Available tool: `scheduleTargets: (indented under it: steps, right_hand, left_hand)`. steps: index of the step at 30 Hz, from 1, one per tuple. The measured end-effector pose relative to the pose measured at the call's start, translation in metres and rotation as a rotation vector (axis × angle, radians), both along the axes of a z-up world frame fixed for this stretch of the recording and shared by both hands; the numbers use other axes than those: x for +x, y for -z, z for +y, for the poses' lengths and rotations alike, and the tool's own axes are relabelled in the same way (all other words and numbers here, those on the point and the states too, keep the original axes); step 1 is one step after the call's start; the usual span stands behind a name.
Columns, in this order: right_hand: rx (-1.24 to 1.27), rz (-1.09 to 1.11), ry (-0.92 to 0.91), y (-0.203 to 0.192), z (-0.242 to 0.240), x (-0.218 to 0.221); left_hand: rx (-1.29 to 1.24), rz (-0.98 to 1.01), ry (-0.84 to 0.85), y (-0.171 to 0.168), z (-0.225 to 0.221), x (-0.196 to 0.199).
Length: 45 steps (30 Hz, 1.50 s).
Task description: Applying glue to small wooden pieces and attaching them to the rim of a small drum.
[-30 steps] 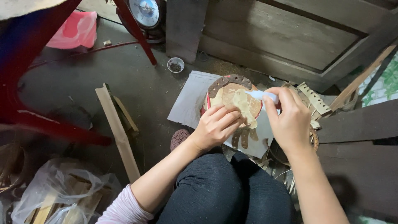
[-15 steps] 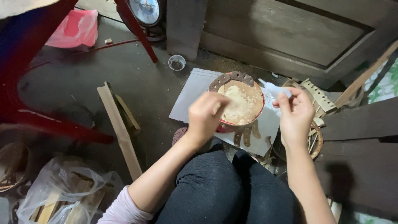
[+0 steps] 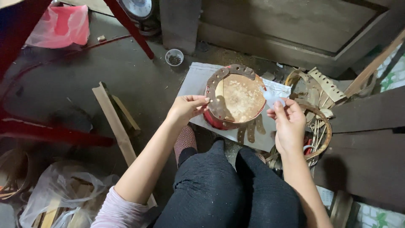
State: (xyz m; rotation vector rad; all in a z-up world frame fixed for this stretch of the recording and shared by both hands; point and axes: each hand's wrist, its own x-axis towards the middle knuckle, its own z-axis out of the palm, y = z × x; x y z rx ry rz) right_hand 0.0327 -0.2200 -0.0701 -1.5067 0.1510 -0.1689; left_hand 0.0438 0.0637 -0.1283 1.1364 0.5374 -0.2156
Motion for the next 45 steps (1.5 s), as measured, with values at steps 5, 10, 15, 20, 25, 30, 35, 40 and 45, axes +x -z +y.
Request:
scheduleTargets:
  steps: [5,10,15,20,25,30,35,40,45]
  right_hand:
    - [0.022,0.031,-0.005,0.007,0.0,0.002]
    - [0.028,0.041,-0.007,0.009,0.002,0.004]
    - [0.037,0.053,-0.015,0.01,0.003,0.004]
    - [0.044,0.06,-0.018,0.012,0.002,0.005]
    - [0.048,0.07,-0.017,0.018,-0.001,0.005]
    - [0.046,0.077,-0.022,0.02,0.0,0.004]
    - [0.051,0.075,-0.023,0.021,0.001,0.004]
    - [0.062,0.088,-0.042,0.019,0.003,0.004]
    - [0.133,0.12,-0.059,0.016,0.007,0.001]
  left_hand:
    - [0.004,0.035,0.01,0.012,0.002,0.007]
    - [-0.001,0.059,-0.006,0.027,0.002,0.015]
    - [-0.011,0.092,-0.023,0.026,0.001,0.015]
    - [0.005,0.094,-0.029,0.03,0.003,0.018]
    - [0.037,0.094,-0.005,0.024,0.004,0.019]
    - [0.045,0.097,-0.015,0.022,0.003,0.018]
    - [0.064,0.078,-0.02,0.022,0.002,0.018]
    - [0.086,0.045,-0.014,0.023,0.0,0.016]
    - [0.099,0.045,-0.022,0.016,0.0,0.016]
